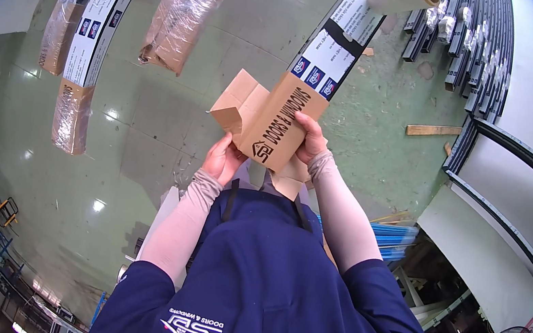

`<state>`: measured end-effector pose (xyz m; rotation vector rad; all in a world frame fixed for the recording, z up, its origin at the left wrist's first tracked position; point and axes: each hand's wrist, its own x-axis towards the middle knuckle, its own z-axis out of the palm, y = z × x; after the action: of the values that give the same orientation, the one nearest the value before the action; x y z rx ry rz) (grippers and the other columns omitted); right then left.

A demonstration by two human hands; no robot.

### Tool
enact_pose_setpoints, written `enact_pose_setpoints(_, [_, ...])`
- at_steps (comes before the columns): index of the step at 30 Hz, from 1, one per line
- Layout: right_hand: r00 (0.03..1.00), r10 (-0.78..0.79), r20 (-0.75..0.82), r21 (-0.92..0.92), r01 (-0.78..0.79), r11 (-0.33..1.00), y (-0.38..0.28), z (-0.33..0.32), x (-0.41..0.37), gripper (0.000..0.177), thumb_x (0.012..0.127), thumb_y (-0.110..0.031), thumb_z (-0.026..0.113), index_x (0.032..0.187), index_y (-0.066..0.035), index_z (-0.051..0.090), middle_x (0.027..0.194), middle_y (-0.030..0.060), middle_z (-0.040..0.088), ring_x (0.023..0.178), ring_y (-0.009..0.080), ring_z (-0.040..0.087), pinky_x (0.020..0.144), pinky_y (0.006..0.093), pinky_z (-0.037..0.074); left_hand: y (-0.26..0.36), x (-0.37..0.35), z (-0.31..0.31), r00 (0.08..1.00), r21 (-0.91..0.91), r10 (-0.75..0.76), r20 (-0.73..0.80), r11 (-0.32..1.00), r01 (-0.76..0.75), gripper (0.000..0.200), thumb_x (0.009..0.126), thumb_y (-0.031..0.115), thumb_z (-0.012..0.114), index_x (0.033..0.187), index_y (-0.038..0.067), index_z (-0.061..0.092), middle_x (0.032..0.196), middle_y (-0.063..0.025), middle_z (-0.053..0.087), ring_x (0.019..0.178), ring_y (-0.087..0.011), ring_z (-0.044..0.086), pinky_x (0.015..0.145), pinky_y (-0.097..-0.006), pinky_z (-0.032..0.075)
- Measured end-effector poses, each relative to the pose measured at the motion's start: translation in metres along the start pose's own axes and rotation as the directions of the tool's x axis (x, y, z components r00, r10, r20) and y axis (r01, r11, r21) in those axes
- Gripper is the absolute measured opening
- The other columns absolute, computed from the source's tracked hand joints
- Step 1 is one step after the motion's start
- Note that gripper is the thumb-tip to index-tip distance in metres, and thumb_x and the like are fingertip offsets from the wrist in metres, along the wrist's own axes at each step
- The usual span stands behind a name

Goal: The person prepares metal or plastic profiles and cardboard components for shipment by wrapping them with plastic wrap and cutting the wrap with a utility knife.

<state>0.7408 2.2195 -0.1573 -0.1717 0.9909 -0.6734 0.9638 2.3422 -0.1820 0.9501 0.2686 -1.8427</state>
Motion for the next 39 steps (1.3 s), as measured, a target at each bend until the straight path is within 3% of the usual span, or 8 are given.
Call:
enact_pose_setpoints(4, [1.0, 0.01, -0.007, 0.001, -0.01, 1.0, 0.002, 0.0, 0.001, 0.064, 0.086, -0.033, 0.077, 0.14, -0.004, 0.054, 0.128, 0.0115, 0.065, 0.119, 0.0263, 0.063, 0.106, 0.0448, 0.051, -0.011, 0.003, -0.004, 0.999, -0.049, 0.038, -0.013, 0.998, -0.039, 0.048, 0.112, 0.035, 0.048, 0.15, 0.005, 0.046, 0.143, -0.0103, 0.06, 0.132, -0.0265, 0.057, 0.116, -0.0487, 0.041])
enact_pose_setpoints(7, [1.0, -0.002, -0.018, 0.0, 0.002, 1.0, 0.002, 0.001, 0.0, 0.066, 0.086, -0.034, 0.077, 0.14, -0.004, 0.054, 0.128, 0.0118, 0.065, 0.12, 0.0267, 0.063, 0.107, 0.0454, 0.051, -0.017, 0.009, -0.009, 0.996, -0.016, 0.083, -0.039, 0.996, -0.084, 0.044, 0.108, 0.032, 0.059, 0.143, 0.007, 0.053, 0.138, -0.0093, 0.063, 0.126, -0.0252, 0.06, 0.112, -0.0465, 0.046])
enact_pose_setpoints(13, [1.0, 0.002, 0.004, 0.012, -0.002, 1.0, 0.002, 0.001, 0.0, 0.064, 0.087, -0.033, 0.077, 0.139, -0.004, 0.054, 0.127, 0.0122, 0.065, 0.119, 0.0272, 0.064, 0.106, 0.0456, 0.052, -0.005, 0.008, 0.007, 0.978, 0.253, 0.141, -0.156, 0.962, -0.098, 0.046, 0.11, 0.031, 0.055, 0.147, 0.006, 0.047, 0.138, -0.0094, 0.062, 0.127, -0.0239, 0.06, 0.111, -0.0478, 0.047])
enact_pose_setpoints(22, [1.0, 0.002, 0.029, -0.006, -0.001, 1.0, -0.003, 0.005, -0.003, 0.062, 0.088, -0.032, 0.076, 0.139, -0.004, 0.054, 0.127, 0.0125, 0.065, 0.118, 0.0266, 0.064, 0.105, 0.0456, 0.053, 0.025, 0.028, -0.006, 0.989, 0.348, -0.128, 0.069, 0.933, 0.096, 0.042, 0.106, 0.03, 0.062, 0.14, 0.005, 0.056, 0.127, -0.0089, 0.068, 0.118, -0.0229, 0.066, 0.104, -0.0452, 0.053])
enact_pose_setpoints(28, [1.0, -0.007, 0.018, -0.028, 0.008, 1.0, -0.003, 0.004, -0.002, 0.062, 0.087, -0.031, 0.076, 0.138, -0.004, 0.055, 0.126, 0.0117, 0.066, 0.118, 0.0259, 0.064, 0.104, 0.0449, 0.053, 0.01, 0.024, 0.011, 0.988, 0.485, 0.12, -0.1, 0.873, -0.057, 0.037, 0.108, 0.021, 0.058, 0.142, 0.007, 0.059, 0.128, -0.0055, 0.069, 0.108, -0.0159, 0.07, 0.09, -0.035, 0.059])
enact_pose_setpoints(34, [0.999, -0.039, 0.02, -0.025, 0.04, 0.999, 0.0, 0.002, 0.0, 0.06, 0.087, -0.031, 0.077, 0.137, -0.004, 0.056, 0.125, 0.0108, 0.067, 0.117, 0.0253, 0.065, 0.103, 0.0438, 0.053, -0.005, 0.026, 0.025, 0.89, 0.486, 0.455, -0.03, 0.785, -0.385, 0.037, 0.106, 0.007, 0.057, 0.142, 0.006, 0.061, 0.133, -0.0073, 0.068, 0.118, -0.0148, 0.065, 0.102, -0.0277, 0.05])
enact_pose_setpoints(37, [0.999, -0.035, 0.018, -0.012, 0.035, 0.999, -0.001, 0.005, -0.002, 0.06, 0.087, -0.031, 0.077, 0.137, -0.004, 0.056, 0.125, 0.0107, 0.067, 0.117, 0.0251, 0.065, 0.103, 0.0437, 0.053, -0.004, 0.027, 0.023, 0.878, 0.494, 0.478, -0.007, 0.765, -0.412, 0.036, 0.106, 0.005, 0.056, 0.142, 0.004, 0.06, 0.134, -0.0091, 0.067, 0.12, -0.0154, 0.063, 0.104, -0.0288, 0.05])
enact_pose_setpoints(39, [0.999, -0.044, 0.011, -0.02, 0.044, 0.999, 0.001, 0.002, 0.0, 0.06, 0.087, -0.031, 0.077, 0.137, -0.004, 0.056, 0.125, 0.0106, 0.067, 0.117, 0.0251, 0.065, 0.104, 0.0437, 0.053, -0.008, 0.029, 0.02, 0.887, 0.467, 0.447, -0.112, 0.812, -0.35, 0.033, 0.107, 0.007, 0.056, 0.14, 0.005, 0.061, 0.127, -0.0071, 0.069, 0.114, -0.015, 0.066, 0.097, -0.0305, 0.055])
